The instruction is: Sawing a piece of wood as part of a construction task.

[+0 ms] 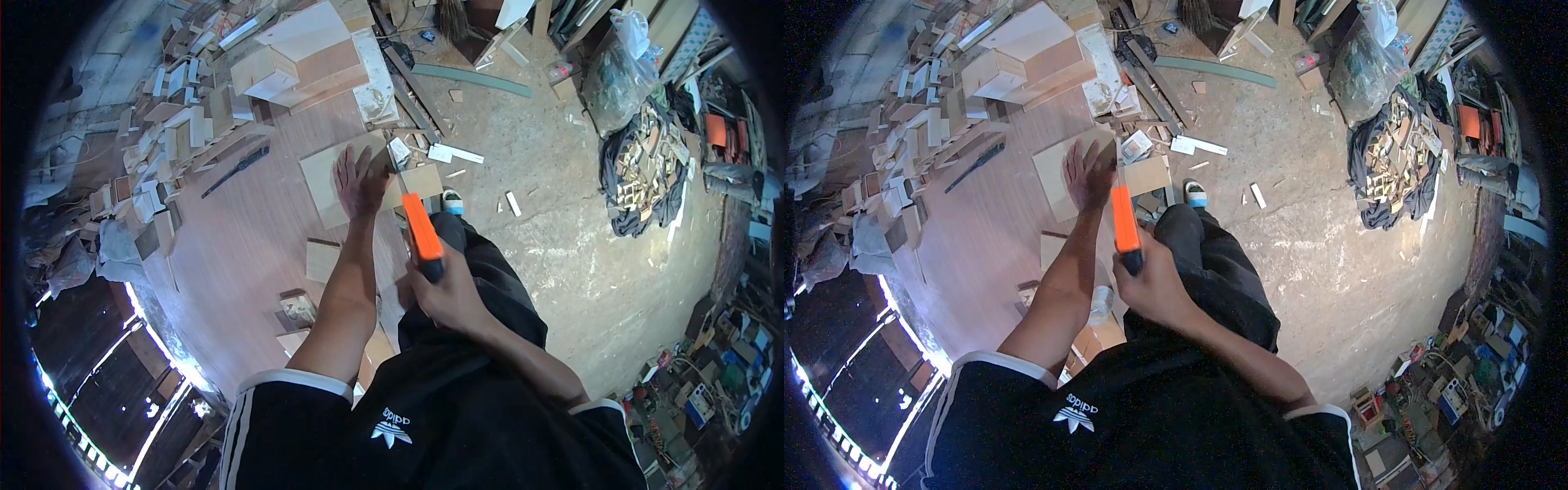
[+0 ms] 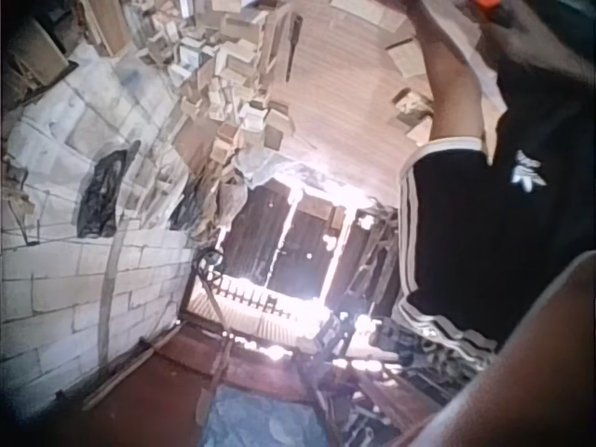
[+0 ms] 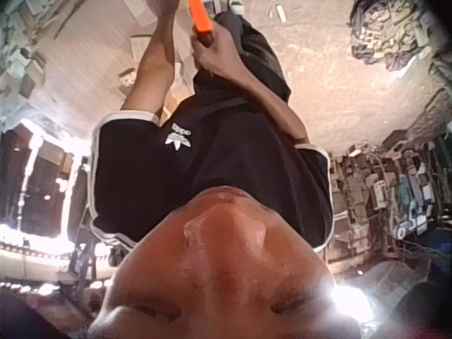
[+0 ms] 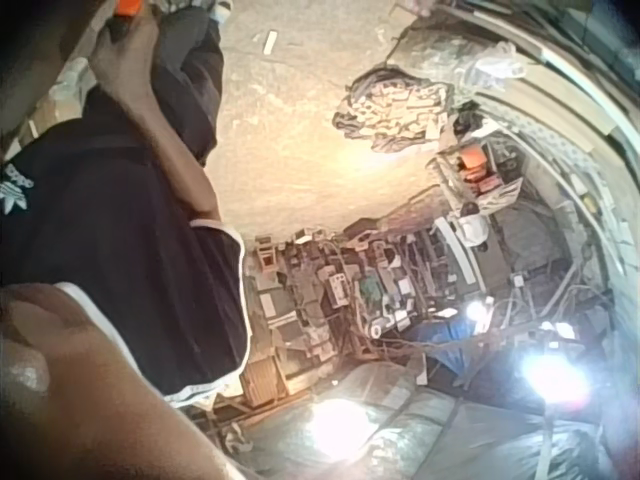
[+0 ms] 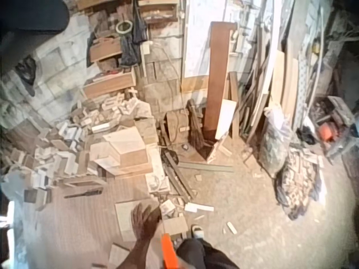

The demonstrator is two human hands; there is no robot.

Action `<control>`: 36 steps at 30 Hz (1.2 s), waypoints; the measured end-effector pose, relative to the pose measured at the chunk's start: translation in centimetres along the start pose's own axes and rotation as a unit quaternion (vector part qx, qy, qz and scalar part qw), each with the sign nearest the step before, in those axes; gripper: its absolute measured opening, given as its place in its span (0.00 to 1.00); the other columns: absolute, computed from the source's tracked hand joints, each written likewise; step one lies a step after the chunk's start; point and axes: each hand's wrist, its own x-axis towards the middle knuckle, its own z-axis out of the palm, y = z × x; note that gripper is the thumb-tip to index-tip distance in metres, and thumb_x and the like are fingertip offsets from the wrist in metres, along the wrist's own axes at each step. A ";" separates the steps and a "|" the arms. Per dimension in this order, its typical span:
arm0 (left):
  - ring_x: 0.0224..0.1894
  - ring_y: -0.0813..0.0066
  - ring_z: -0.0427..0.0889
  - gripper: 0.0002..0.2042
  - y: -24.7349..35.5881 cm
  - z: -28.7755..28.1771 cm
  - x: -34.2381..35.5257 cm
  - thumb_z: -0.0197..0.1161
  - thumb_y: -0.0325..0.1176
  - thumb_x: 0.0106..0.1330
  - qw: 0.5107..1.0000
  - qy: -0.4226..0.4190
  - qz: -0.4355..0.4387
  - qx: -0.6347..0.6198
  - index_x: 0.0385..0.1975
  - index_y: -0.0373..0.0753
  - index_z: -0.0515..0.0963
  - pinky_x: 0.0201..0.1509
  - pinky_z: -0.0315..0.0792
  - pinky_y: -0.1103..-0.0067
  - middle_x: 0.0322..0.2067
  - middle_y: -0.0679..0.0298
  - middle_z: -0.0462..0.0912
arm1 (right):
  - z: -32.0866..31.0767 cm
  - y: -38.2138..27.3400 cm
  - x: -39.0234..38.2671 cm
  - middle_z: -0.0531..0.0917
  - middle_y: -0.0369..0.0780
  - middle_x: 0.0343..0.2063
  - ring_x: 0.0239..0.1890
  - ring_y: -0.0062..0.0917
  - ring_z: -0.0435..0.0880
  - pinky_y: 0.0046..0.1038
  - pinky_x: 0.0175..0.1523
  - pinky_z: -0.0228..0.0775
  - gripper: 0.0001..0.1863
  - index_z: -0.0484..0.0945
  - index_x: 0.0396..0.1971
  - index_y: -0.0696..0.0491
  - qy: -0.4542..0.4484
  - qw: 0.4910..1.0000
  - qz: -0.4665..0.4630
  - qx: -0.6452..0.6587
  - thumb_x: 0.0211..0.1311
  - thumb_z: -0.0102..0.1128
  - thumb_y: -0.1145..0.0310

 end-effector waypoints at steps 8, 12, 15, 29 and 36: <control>0.65 0.60 0.62 0.32 0.5 -0.4 0.4 0.70 0.44 0.46 1.000 -0.019 -0.003 0.023 0.56 0.52 0.72 0.69 0.53 0.59 0.62 0.59 0.65 | 0.6 0.9 1.2 0.69 0.34 0.21 0.27 0.13 0.71 0.22 0.32 0.67 0.04 0.68 0.33 0.57 -0.003 1.000 -0.022 -0.011 0.58 0.51 0.80; 0.65 0.60 0.62 0.32 0.8 -0.4 0.5 0.71 0.44 0.46 1.000 -0.001 -0.014 -0.007 0.56 0.53 0.72 0.69 0.54 0.59 0.63 0.59 0.65 | 0.8 3.3 1.1 0.68 0.33 0.18 0.25 0.14 0.71 0.22 0.29 0.67 0.05 0.68 0.33 0.57 -0.020 1.000 -0.013 0.019 0.58 0.51 0.80; 0.65 0.60 0.62 0.32 0.5 -0.3 0.3 0.71 0.43 0.46 1.000 -0.012 -0.003 0.016 0.56 0.53 0.72 0.69 0.54 0.59 0.63 0.59 0.65 | 0.6 2.2 2.5 0.68 0.33 0.18 0.20 0.13 0.70 0.21 0.25 0.65 0.05 0.68 0.32 0.57 0.006 0.997 -0.069 -0.028 0.58 0.51 0.81; 0.66 0.59 0.61 0.30 0.7 -0.3 0.4 0.70 0.44 0.48 1.000 -0.004 -0.001 0.008 0.56 0.53 0.72 0.69 0.53 0.58 0.63 0.58 0.64 | 0.2 1.4 3.2 0.72 0.36 0.20 0.24 0.18 0.71 0.26 0.30 0.66 0.04 0.70 0.31 0.58 0.046 0.994 -0.087 -0.043 0.55 0.52 0.78; 0.65 0.59 0.61 0.30 0.0 -0.1 0.1 0.68 0.47 0.51 1.000 0.004 -0.021 -0.017 0.57 0.54 0.71 0.70 0.51 0.59 0.63 0.59 0.64 | 0.1 -0.4 2.5 0.71 0.35 0.17 0.22 0.18 0.69 0.26 0.27 0.64 0.04 0.69 0.28 0.57 0.015 1.000 0.002 -0.011 0.54 0.53 0.75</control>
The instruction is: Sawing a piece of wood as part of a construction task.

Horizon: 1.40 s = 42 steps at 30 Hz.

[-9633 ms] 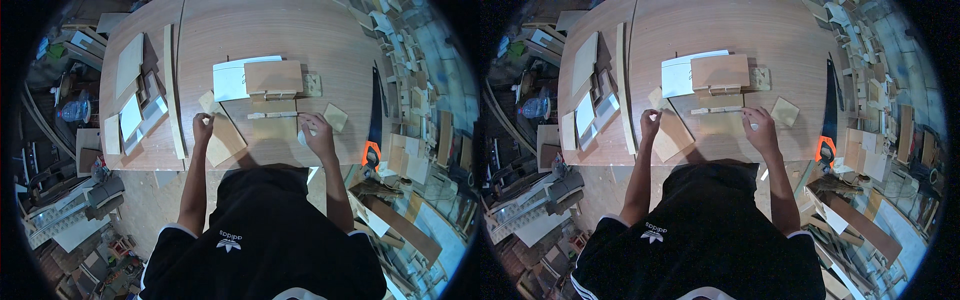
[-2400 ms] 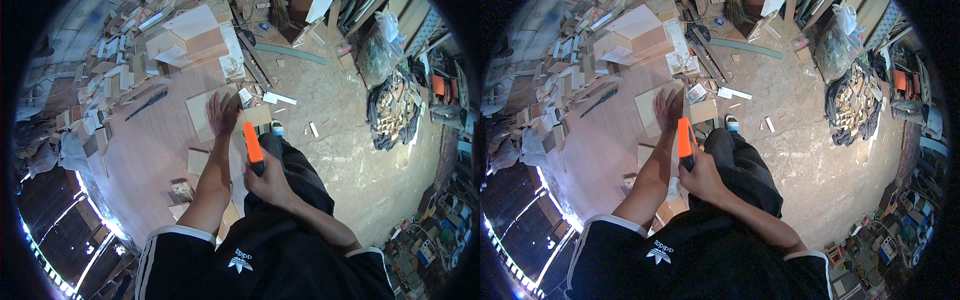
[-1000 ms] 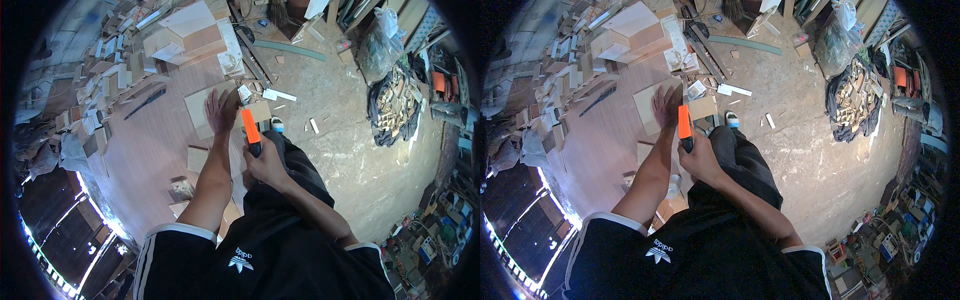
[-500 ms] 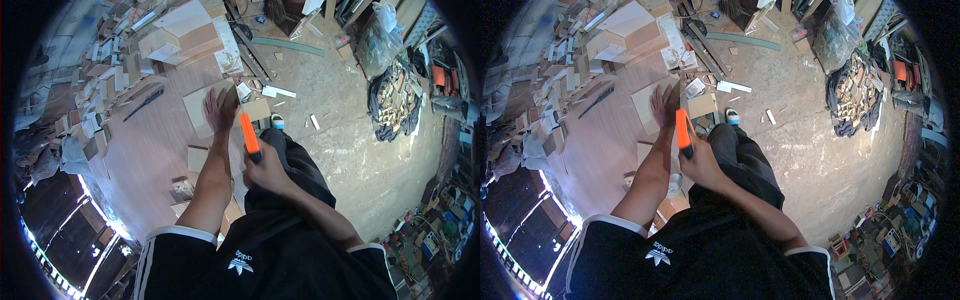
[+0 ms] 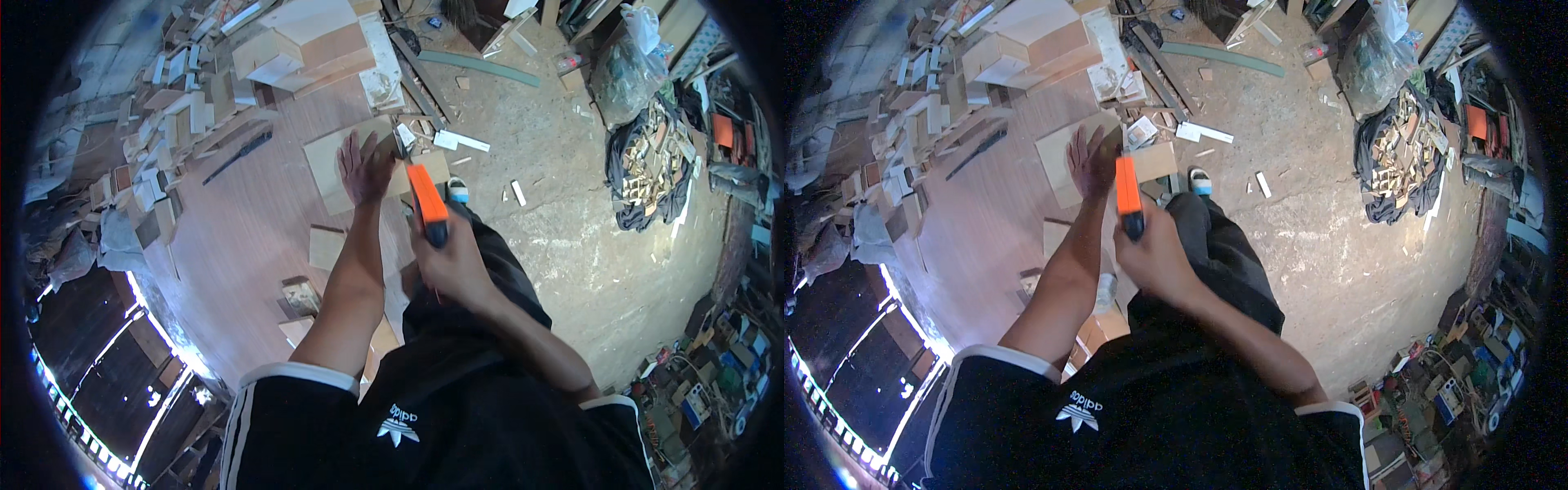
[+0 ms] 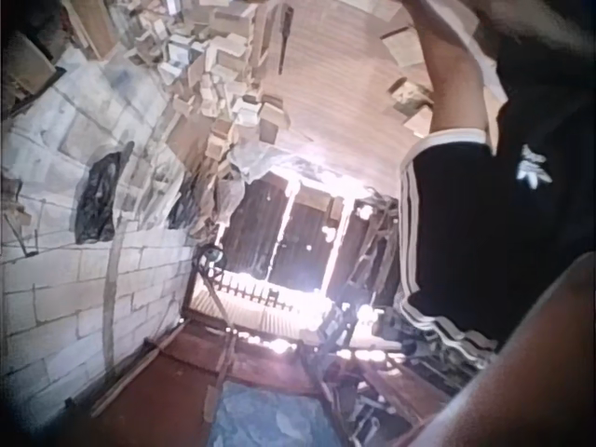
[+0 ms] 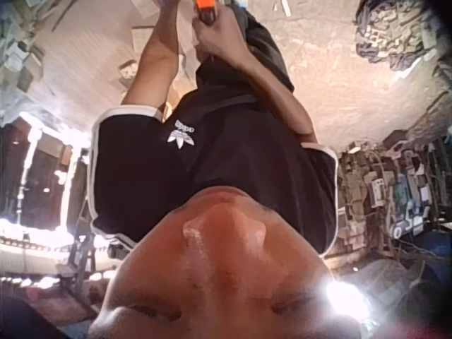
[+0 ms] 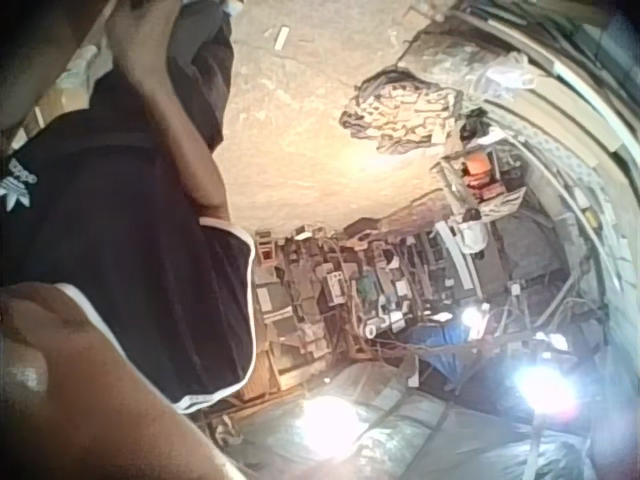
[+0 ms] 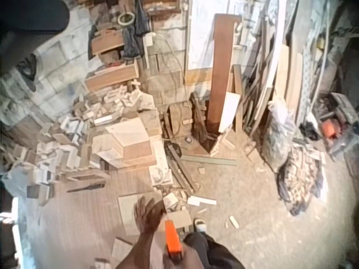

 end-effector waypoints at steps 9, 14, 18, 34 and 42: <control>0.67 0.61 0.60 0.30 0.5 -0.3 0.0 0.68 0.47 0.51 1.000 -0.014 -0.008 -0.004 0.57 0.54 0.72 0.70 0.50 0.58 0.63 0.60 0.64 | 0.5 1.5 1.7 0.67 0.32 0.15 0.16 0.15 0.68 0.24 0.20 0.60 0.04 0.66 0.27 0.55 0.011 0.999 -0.028 -0.014 0.55 0.52 0.76; 0.66 0.60 0.60 0.29 -0.6 0.5 -0.3 0.69 0.47 0.50 1.000 0.003 0.001 0.007 0.55 0.53 0.73 0.70 0.51 0.58 0.63 0.61 0.64 | 1.2 1.9 3.5 0.68 0.33 0.14 0.16 0.15 0.70 0.23 0.20 0.60 0.04 0.66 0.28 0.54 0.006 1.000 -0.005 0.009 0.55 0.51 0.78; 0.67 0.59 0.60 0.29 0.7 0.0 -0.2 0.68 0.47 0.51 1.000 -0.020 -0.016 -0.003 0.55 0.53 0.73 0.70 0.51 0.59 0.63 0.60 0.63 | 0.6 1.8 2.8 0.66 0.32 0.16 0.19 0.14 0.68 0.24 0.23 0.61 0.03 0.67 0.26 0.56 0.010 1.000 0.015 0.023 0.54 0.52 0.77; 0.67 0.60 0.59 0.33 -0.3 -0.4 -0.2 0.69 0.48 0.50 0.999 -0.019 -0.020 0.018 0.59 0.54 0.69 0.71 0.49 0.60 0.64 0.59 0.62 | 1.5 3.6 -0.6 0.71 0.38 0.20 0.26 0.17 0.70 0.25 0.33 0.64 0.04 0.69 0.30 0.60 0.011 0.989 -0.143 -0.033 0.55 0.53 0.78; 0.67 0.59 0.60 0.31 0.1 -0.1 0.2 0.67 0.51 0.52 0.999 -0.024 -0.026 0.015 0.59 0.53 0.69 0.70 0.50 0.60 0.64 0.58 0.62 | 1.6 2.7 -1.3 0.70 0.37 0.18 0.26 0.18 0.70 0.26 0.32 0.65 0.03 0.70 0.30 0.60 0.007 0.998 -0.061 0.028 0.56 0.52 0.77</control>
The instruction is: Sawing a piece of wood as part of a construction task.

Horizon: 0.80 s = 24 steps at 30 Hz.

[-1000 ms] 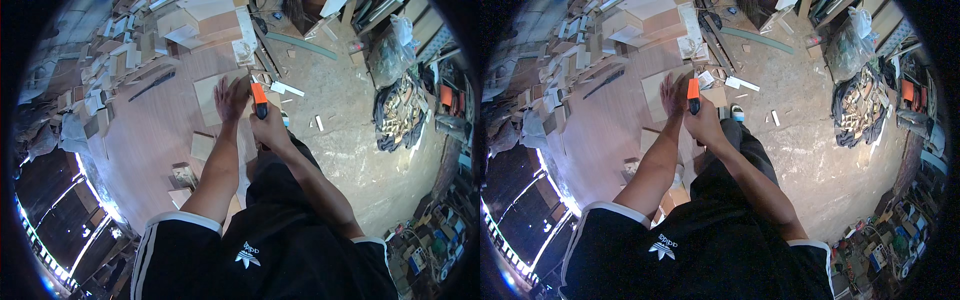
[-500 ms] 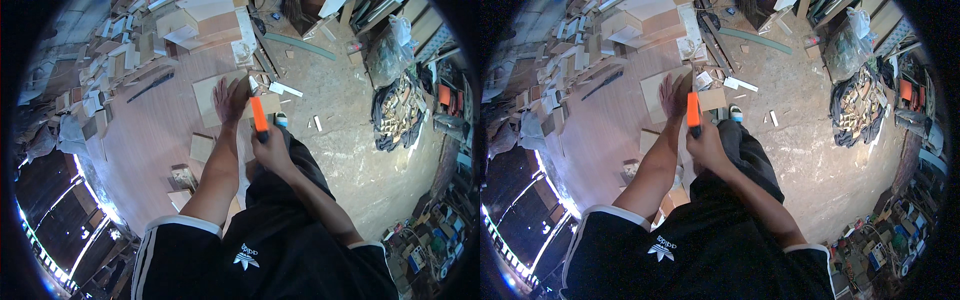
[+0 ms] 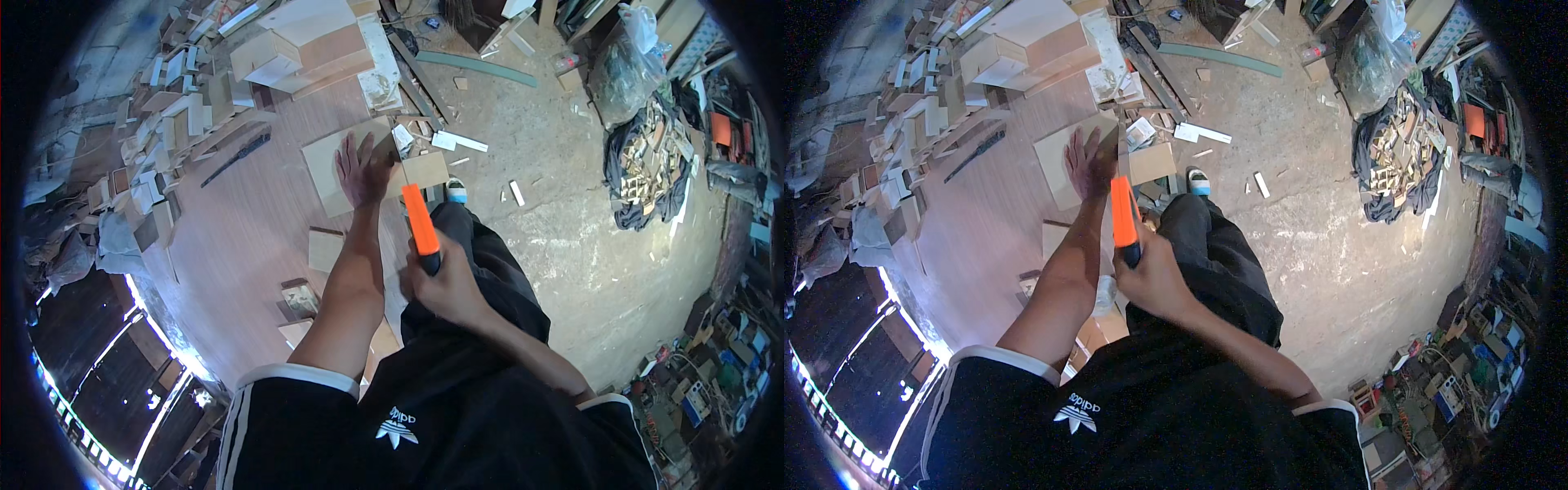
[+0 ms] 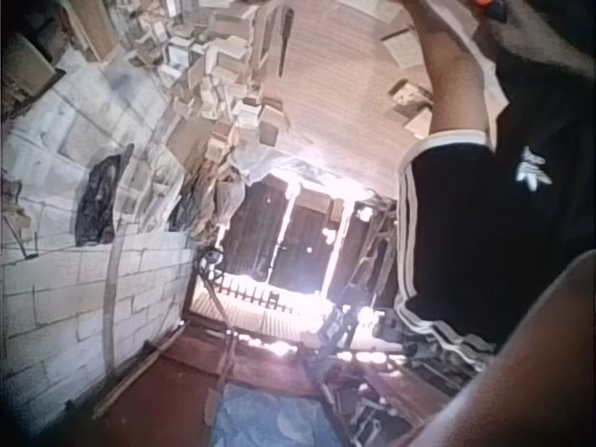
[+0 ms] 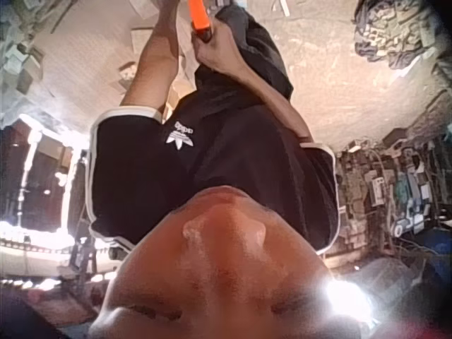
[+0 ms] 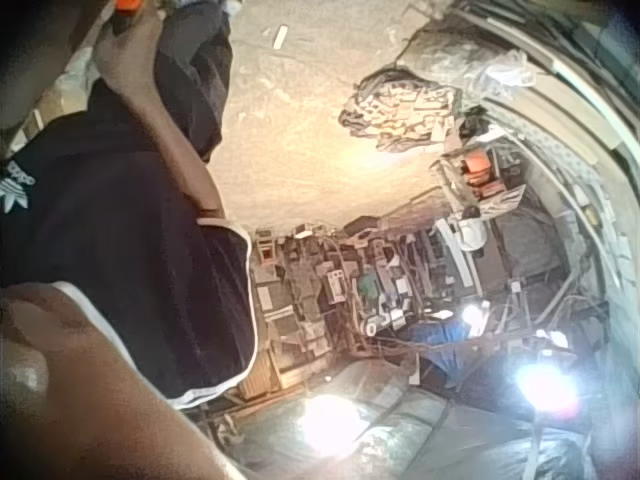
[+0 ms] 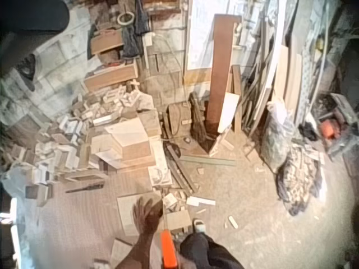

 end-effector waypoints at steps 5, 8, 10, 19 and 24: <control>0.67 0.59 0.59 0.31 0.1 0.1 -0.1 0.67 0.51 0.52 1.000 -0.003 0.008 -0.016 0.58 0.53 0.70 0.70 0.50 0.60 0.64 0.58 0.63 | -1.0 0.4 4.6 0.70 0.35 0.17 0.22 0.16 0.71 0.24 0.28 0.65 0.03 0.70 0.30 0.57 0.003 0.997 0.006 -0.074 0.55 0.53 0.76; 0.67 0.59 0.60 0.31 0.0 0.0 -0.6 0.68 0.51 0.51 1.000 -0.001 -0.006 -0.022 0.58 0.54 0.71 0.70 0.50 0.60 0.64 0.58 0.63 | -2.0 -0.6 3.5 0.70 0.34 0.15 0.14 0.15 0.69 0.22 0.19 0.61 0.04 0.71 0.30 0.56 -0.015 0.998 0.055 -0.030 0.57 0.55 0.73; 0.67 0.59 0.60 0.32 0.2 0.1 -0.1 0.68 0.51 0.50 0.999 0.008 -0.015 -0.031 0.57 0.53 0.71 0.70 0.50 0.60 0.64 0.58 0.63 | -2.7 -2.1 4.7 0.71 0.33 0.15 0.11 0.15 0.69 0.22 0.17 0.60 0.07 0.69 0.33 0.56 -0.015 0.986 0.163 0.039 0.59 0.57 0.70; 0.66 0.59 0.61 0.31 0.2 -0.1 0.0 0.68 0.47 0.51 0.999 0.007 0.002 -0.044 0.58 0.52 0.70 0.70 0.52 0.61 0.64 0.58 0.62 | -3.1 -6.2 12.7 0.70 0.36 0.14 0.12 0.20 0.70 0.26 0.16 0.64 0.11 0.68 0.35 0.57 -0.072 0.979 0.143 0.124 0.60 0.57 0.67; 0.66 0.59 0.61 0.31 -0.3 0.3 -0.3 0.67 0.48 0.51 0.999 0.027 -0.001 -0.037 0.58 0.53 0.70 0.71 0.51 0.61 0.64 0.58 0.62 | -2.3 -6.7 14.1 0.70 0.36 0.14 0.12 0.20 0.69 0.26 0.16 0.63 0.08 0.67 0.34 0.57 -0.113 0.977 0.169 0.059 0.56 0.54 0.74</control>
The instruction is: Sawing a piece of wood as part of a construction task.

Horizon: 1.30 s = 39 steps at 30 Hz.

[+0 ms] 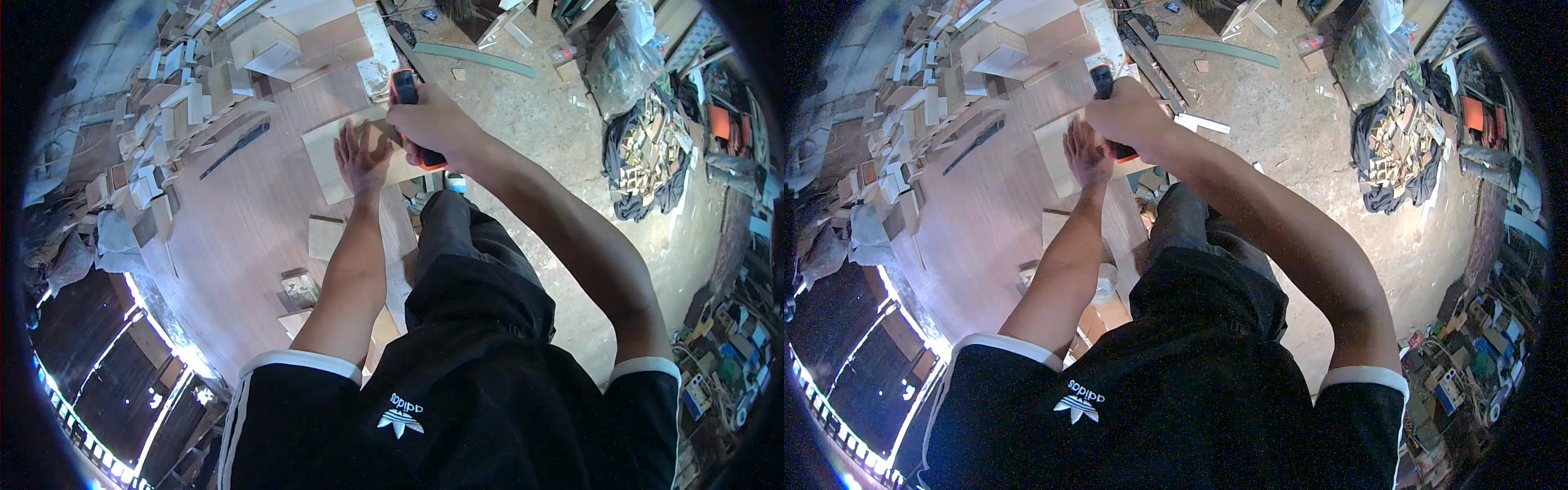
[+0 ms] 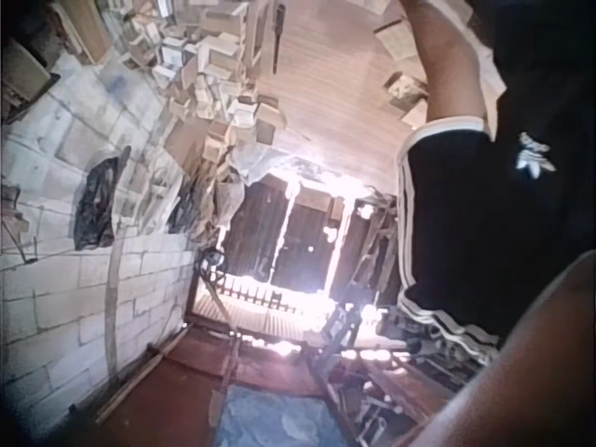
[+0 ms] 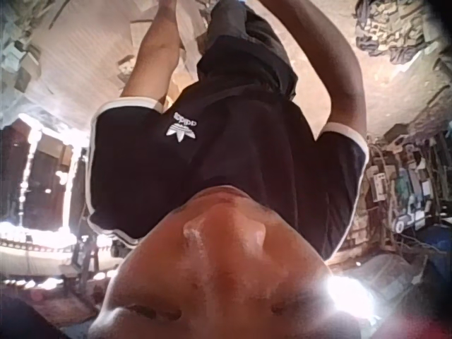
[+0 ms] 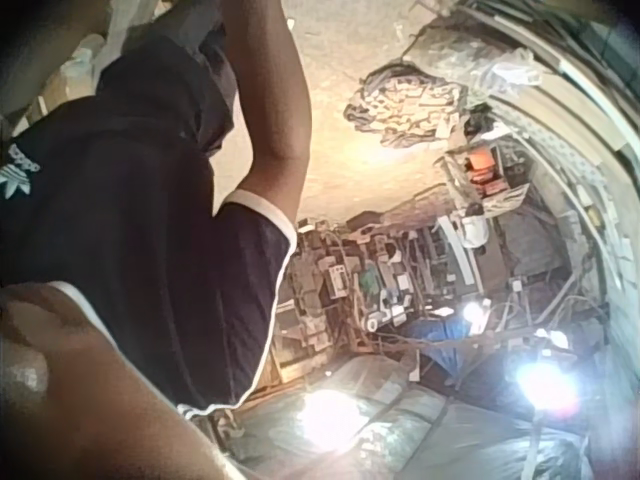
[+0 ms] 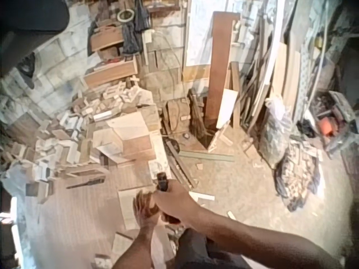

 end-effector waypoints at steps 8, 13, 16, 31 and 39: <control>0.67 0.59 0.60 0.32 -0.1 1.0 0.1 0.67 0.48 0.51 1.000 -0.014 -0.001 0.028 0.59 0.54 0.69 0.70 0.51 0.60 0.65 0.57 0.61 | 0.6 -1.6 1.9 0.70 0.37 0.12 0.11 0.22 0.70 0.27 0.15 0.63 0.04 0.68 0.22 0.57 0.014 1.000 0.008 0.002 0.52 0.53 0.76; 0.67 0.57 0.60 0.33 -1.2 1.2 -0.6 0.67 0.49 0.51 0.999 0.024 0.022 0.014 0.60 0.55 0.68 0.70 0.51 0.58 0.65 0.56 0.61 | 0.8 -2.1 1.9 0.69 0.38 0.12 0.10 0.23 0.70 0.28 0.15 0.64 0.05 0.68 0.20 0.57 0.020 0.998 0.058 -0.013 0.51 0.53 0.76; 0.67 0.57 0.60 0.34 -1.1 1.2 -0.2 0.68 0.49 0.51 1.000 0.007 0.008 0.016 0.61 0.55 0.68 0.69 0.51 0.58 0.65 0.56 0.61 | 1.0 -2.0 0.7 0.70 0.38 0.12 0.10 0.23 0.70 0.29 0.15 0.64 0.03 0.69 0.21 0.58 -0.002 0.999 0.023 -0.028 0.51 0.52 0.76; 0.67 0.57 0.60 0.32 -0.7 1.3 -0.3 0.67 0.49 0.52 0.999 0.031 0.010 -0.021 0.60 0.54 0.68 0.70 0.51 0.59 0.65 0.56 0.60 | 1.2 -3.2 1.0 0.70 0.39 0.11 0.10 0.23 0.70 0.27 0.15 0.62 0.05 0.67 0.20 0.56 0.014 0.999 0.035 -0.034 0.51 0.53 0.74; 0.68 0.57 0.58 0.31 -1.2 0.9 -0.4 0.66 0.49 0.52 0.999 -0.004 -0.002 0.045 0.59 0.53 0.69 0.70 0.50 0.59 0.65 0.56 0.60 | 1.0 -0.1 1.9 0.71 0.40 0.13 0.10 0.24 0.70 0.28 0.15 0.62 0.03 0.69 0.26 0.58 0.028 0.998 0.025 -0.052 0.53 0.52 0.76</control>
